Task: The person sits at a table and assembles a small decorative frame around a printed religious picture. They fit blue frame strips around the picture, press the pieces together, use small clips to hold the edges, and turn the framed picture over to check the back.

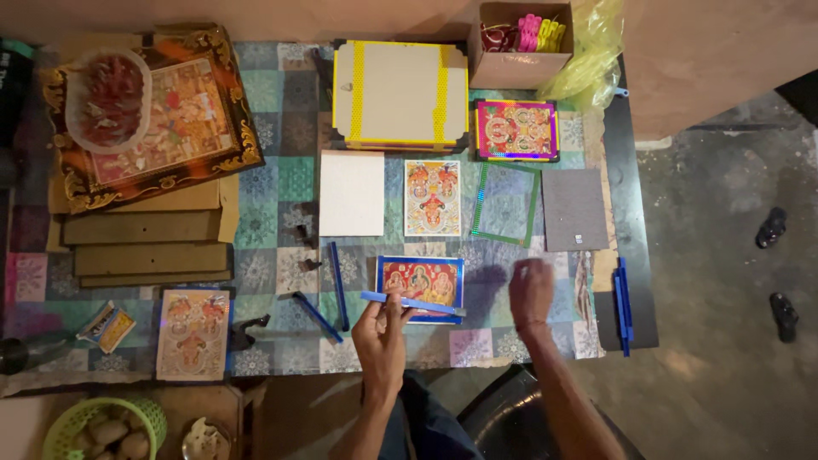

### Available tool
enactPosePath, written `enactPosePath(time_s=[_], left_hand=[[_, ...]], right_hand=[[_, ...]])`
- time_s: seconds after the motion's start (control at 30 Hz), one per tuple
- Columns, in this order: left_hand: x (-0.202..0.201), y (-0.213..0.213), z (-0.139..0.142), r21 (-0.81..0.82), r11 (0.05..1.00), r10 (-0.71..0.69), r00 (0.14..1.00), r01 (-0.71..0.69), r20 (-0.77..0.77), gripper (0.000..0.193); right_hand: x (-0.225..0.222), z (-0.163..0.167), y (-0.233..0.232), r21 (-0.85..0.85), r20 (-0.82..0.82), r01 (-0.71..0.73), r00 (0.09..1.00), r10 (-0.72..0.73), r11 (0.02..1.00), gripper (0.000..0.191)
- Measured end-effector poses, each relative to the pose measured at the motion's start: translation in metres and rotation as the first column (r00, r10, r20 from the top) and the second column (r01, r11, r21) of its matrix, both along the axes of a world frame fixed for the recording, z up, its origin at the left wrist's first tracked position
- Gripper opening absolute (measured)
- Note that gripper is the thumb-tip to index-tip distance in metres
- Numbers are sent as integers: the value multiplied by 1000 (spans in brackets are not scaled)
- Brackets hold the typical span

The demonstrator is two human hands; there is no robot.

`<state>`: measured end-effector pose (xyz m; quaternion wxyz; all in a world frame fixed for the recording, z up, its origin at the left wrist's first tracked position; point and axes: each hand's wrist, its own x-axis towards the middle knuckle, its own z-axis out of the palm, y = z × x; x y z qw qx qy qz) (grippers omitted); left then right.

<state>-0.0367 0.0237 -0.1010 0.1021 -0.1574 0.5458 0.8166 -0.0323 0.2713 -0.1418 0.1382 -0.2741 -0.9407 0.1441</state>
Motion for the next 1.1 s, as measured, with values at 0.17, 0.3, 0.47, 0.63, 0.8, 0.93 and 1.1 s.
enactPosePath(time_s=[0.17,0.3,0.47,0.63,0.8,0.93,1.1], left_hand=[[-2,-1,6,2,1000,-29,999,29,16,40],[-5,0,8,29,1000,-11,998,9,57,41],[-4,5,11,83,996,11,997,-18,80,36],[-3,10,13,5,999,32,987,-34,158,31],[-1,15,9,2,998,60,991,-61,116,31],[1,14,6,-143,990,-2,999,9,47,30],[1,11,6,-288,955,-85,996,75,-22,31]], right_hand=[[16,-2,-9,35,-7,-260,965,260,965,17],[22,31,-36,-212,-207,-178,969,134,961,14],[32,79,-106,-367,-380,-474,862,336,801,33],[14,88,-133,-254,-453,-540,799,395,802,33],[10,85,-131,-195,-441,-577,774,454,793,27],[8,88,-126,-264,-399,-619,768,501,739,18],[-2,86,-122,-527,-279,-507,862,424,682,11]])
